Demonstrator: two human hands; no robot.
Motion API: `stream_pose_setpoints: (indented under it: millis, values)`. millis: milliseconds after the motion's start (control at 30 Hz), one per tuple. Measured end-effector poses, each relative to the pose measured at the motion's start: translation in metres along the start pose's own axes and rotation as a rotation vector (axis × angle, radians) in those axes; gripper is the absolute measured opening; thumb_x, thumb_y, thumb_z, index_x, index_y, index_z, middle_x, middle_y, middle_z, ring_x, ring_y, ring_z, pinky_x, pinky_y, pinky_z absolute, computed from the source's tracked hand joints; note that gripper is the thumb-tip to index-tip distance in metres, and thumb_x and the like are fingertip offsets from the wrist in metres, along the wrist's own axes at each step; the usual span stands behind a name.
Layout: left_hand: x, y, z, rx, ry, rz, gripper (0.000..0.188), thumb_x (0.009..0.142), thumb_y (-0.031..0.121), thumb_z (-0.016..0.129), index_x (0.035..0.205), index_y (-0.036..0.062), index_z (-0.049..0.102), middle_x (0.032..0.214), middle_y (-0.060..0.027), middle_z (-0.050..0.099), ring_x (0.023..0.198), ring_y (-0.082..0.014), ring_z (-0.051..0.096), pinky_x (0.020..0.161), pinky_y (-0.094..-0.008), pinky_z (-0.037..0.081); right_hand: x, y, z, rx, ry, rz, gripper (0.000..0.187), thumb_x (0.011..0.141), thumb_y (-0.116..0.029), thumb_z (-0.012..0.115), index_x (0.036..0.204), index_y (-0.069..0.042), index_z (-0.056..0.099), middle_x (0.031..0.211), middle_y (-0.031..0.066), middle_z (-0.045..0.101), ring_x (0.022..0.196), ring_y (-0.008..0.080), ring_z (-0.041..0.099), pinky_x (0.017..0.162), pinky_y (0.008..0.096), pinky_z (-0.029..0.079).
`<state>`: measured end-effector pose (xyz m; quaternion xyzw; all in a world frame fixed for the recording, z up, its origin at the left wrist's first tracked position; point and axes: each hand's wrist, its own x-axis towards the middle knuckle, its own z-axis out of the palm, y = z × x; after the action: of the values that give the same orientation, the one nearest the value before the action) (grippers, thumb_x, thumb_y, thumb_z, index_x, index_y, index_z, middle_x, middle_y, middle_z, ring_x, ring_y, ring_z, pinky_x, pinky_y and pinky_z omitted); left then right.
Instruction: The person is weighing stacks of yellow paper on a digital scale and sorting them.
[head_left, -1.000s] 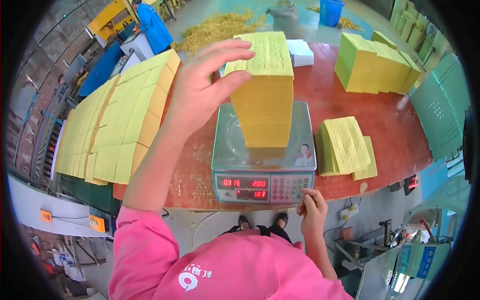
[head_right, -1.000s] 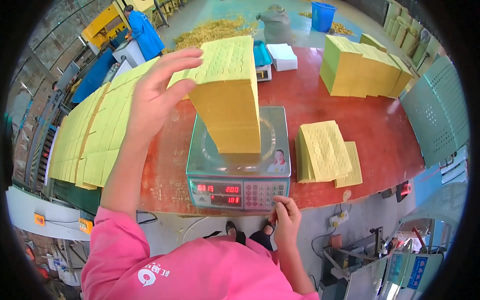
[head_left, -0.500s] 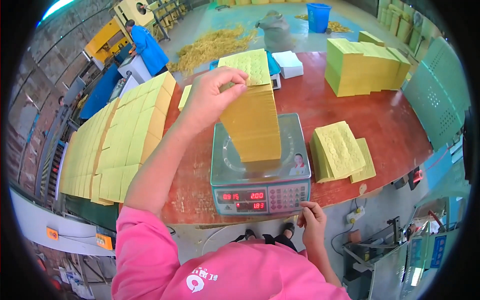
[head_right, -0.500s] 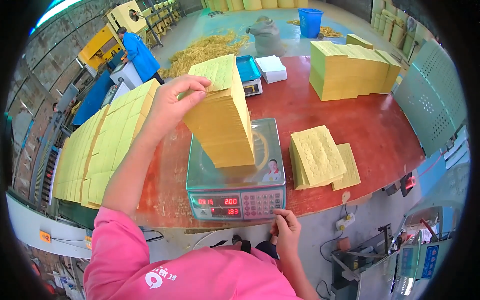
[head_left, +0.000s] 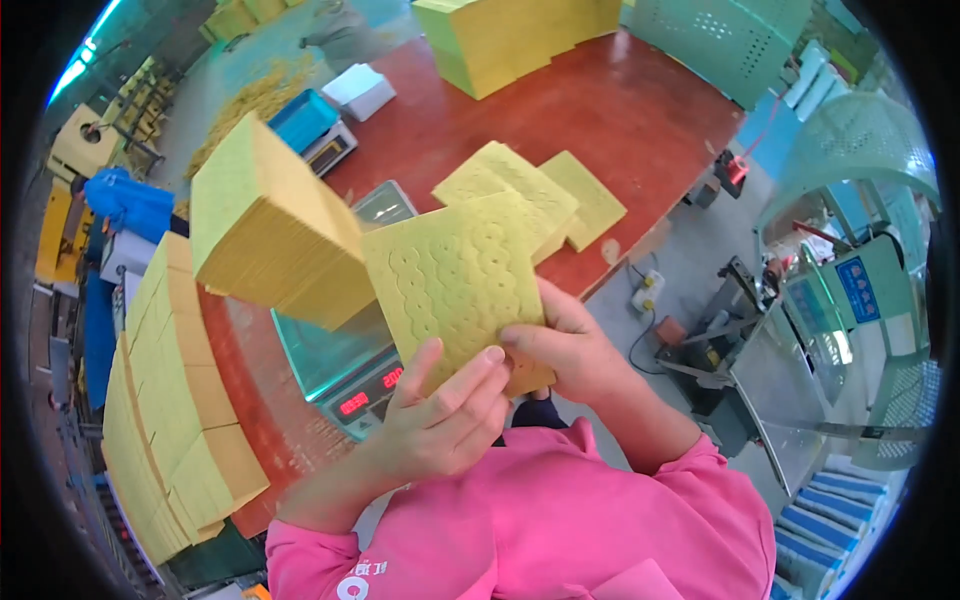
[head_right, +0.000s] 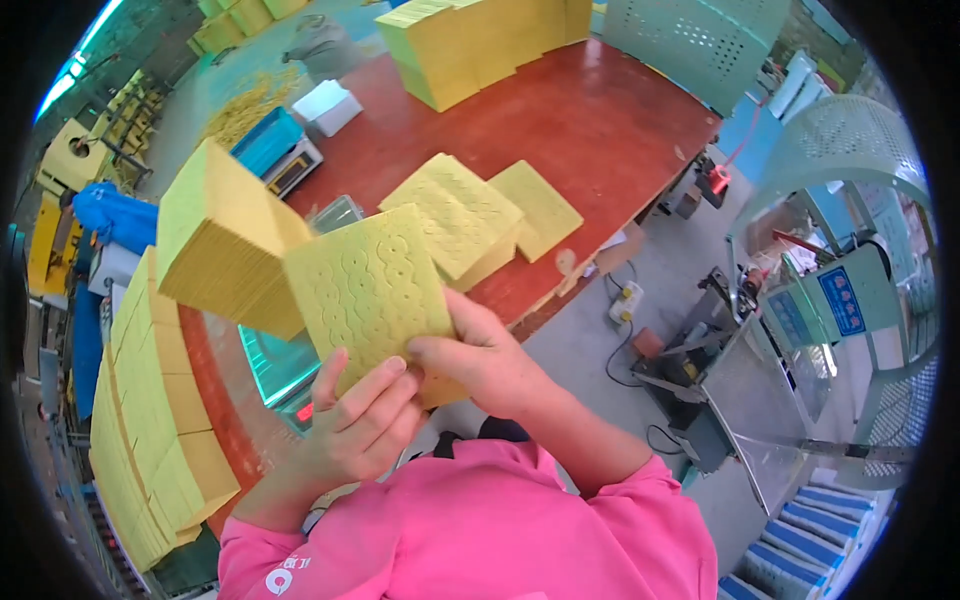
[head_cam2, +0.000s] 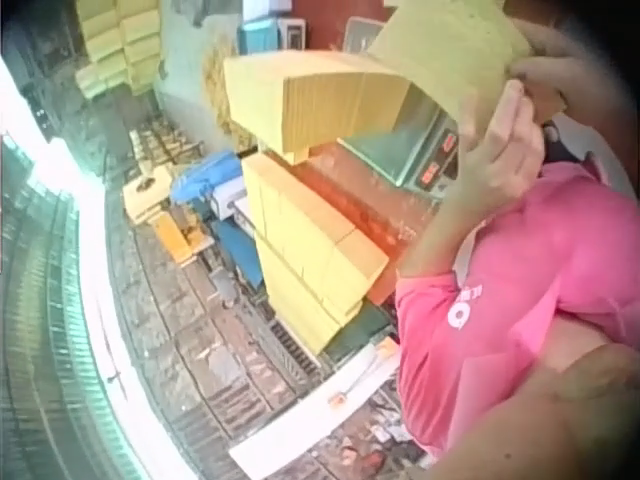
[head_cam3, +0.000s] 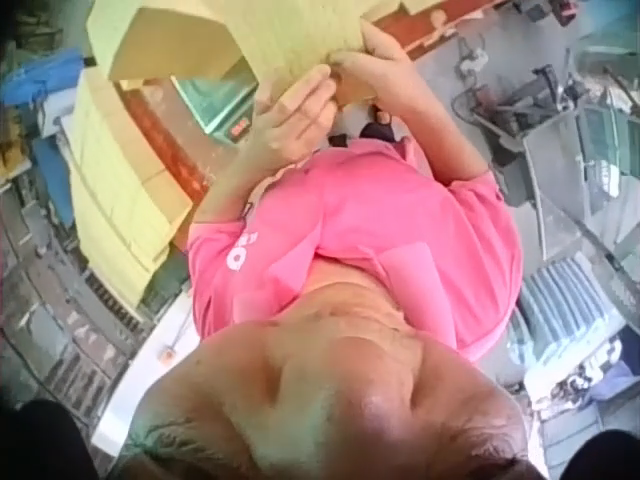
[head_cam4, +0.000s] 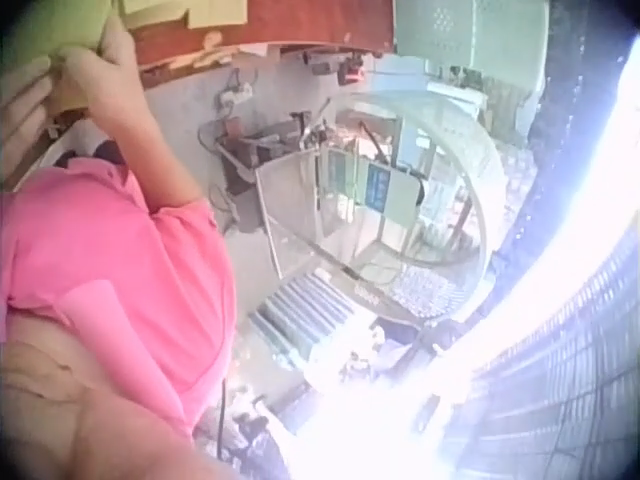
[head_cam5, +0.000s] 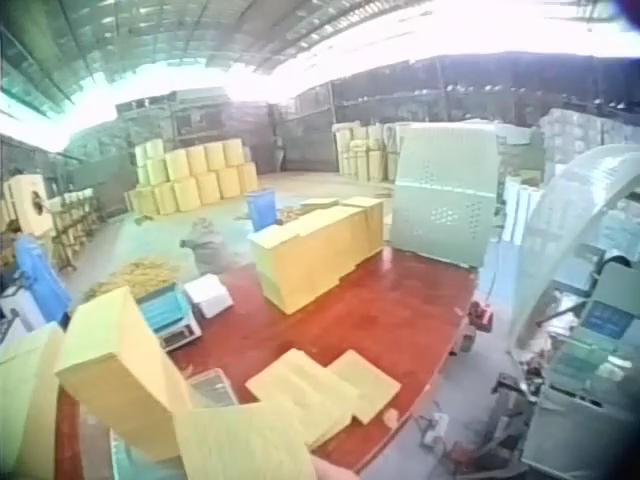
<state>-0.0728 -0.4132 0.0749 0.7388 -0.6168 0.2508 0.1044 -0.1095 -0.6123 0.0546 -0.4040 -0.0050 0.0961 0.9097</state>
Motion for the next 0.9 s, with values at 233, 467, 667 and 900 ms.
stream_pose_setpoints:
  millis: [233, 467, 667, 900]
  values:
    - [0.016, -0.014, 0.035, -0.231, 0.147, -0.32, 0.038, 0.094, 0.029, 0.061, 0.123, 0.0047, 0.053, 0.132, -0.018, 0.055, 0.123, -0.0357, 0.053, 0.106, -0.054, 0.038, -0.011, -0.086, -0.142, -0.597, 0.601, -0.358, 0.048, 0.082, 0.004, 0.049, 0.129, 0.0, 0.052, 0.117, 0.0052, 0.059, 0.106, 0.0145, 0.055, 0.095, 0.0298, 0.043]
    - [0.006, -0.011, 0.03, -0.151, 0.125, -0.718, 0.031, 0.091, 0.007, 0.056, 0.121, -0.0016, 0.055, 0.13, -0.0203, 0.056, 0.122, -0.0386, 0.053, 0.102, -0.046, 0.043, 0.062, -0.097, -0.252, -0.772, 0.519, -0.12, 0.052, 0.08, 0.002, 0.051, 0.132, 0.002, 0.051, 0.119, 0.0084, 0.059, 0.111, 0.0162, 0.053, 0.096, 0.0287, 0.041]
    - [-0.024, -0.003, 0.009, 0.014, 0.22, -0.912, 0.03, 0.088, -0.001, 0.052, 0.117, -0.0053, 0.057, 0.129, -0.0234, 0.057, 0.124, -0.036, 0.053, 0.105, -0.0435, 0.041, 0.106, -0.064, -0.275, -0.964, 0.37, -0.012, 0.048, 0.082, -0.002, 0.053, 0.13, -0.001, 0.053, 0.116, 0.0105, 0.064, 0.106, 0.02, 0.06, 0.091, 0.0324, 0.046]
    - [-0.055, -0.014, -0.02, 0.196, 0.448, -1.058, 0.031, 0.091, -0.004, 0.05, 0.121, -0.0058, 0.057, 0.129, -0.0201, 0.058, 0.121, -0.0298, 0.056, 0.103, -0.0389, 0.042, 0.079, -0.088, -0.273, -1.592, 0.557, -0.391, 0.043, 0.091, -0.006, 0.058, 0.134, -0.006, 0.055, 0.126, 0.0096, 0.062, 0.098, 0.0161, 0.063, 0.084, 0.0298, 0.05]
